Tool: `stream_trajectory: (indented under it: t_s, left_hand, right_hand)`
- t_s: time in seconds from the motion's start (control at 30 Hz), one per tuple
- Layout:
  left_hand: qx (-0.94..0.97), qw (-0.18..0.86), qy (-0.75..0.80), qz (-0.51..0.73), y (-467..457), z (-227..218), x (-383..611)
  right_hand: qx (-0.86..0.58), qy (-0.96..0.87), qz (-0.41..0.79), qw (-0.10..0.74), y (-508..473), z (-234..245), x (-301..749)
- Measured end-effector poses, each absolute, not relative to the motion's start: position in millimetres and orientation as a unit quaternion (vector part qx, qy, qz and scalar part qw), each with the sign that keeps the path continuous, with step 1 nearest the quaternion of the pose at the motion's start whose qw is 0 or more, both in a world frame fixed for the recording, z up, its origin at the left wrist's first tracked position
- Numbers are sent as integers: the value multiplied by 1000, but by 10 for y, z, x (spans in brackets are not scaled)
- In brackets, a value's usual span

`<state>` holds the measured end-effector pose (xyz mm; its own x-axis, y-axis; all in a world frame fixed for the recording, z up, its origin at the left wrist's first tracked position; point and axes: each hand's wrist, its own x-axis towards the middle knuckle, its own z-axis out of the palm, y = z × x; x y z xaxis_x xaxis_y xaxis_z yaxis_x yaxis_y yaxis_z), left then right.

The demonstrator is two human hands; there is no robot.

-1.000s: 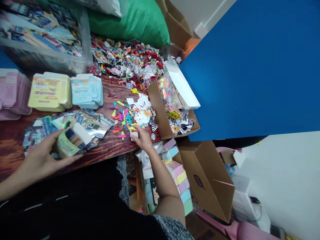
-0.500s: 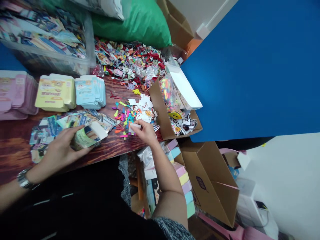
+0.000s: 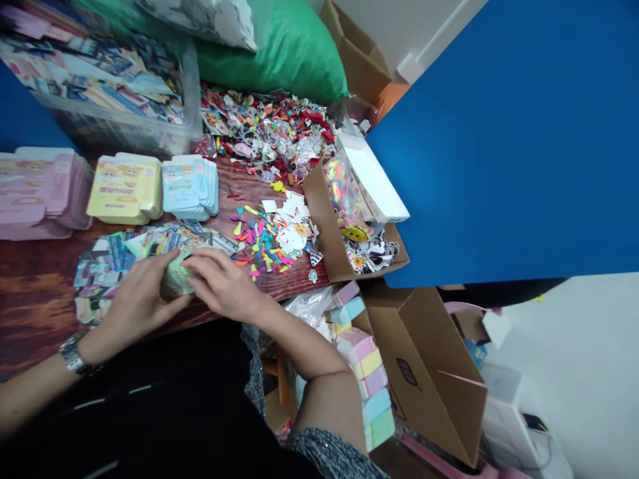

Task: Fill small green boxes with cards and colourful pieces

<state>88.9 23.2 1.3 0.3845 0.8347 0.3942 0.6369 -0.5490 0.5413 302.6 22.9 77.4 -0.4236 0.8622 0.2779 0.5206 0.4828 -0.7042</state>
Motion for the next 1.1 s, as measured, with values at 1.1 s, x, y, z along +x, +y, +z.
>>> stream_trajectory:
  t_s: [1.1]
  left_hand:
    - [769,158,515,344,381,-34,701]
  right_hand:
    - [-598,-791,127,20,2434,55,3225]
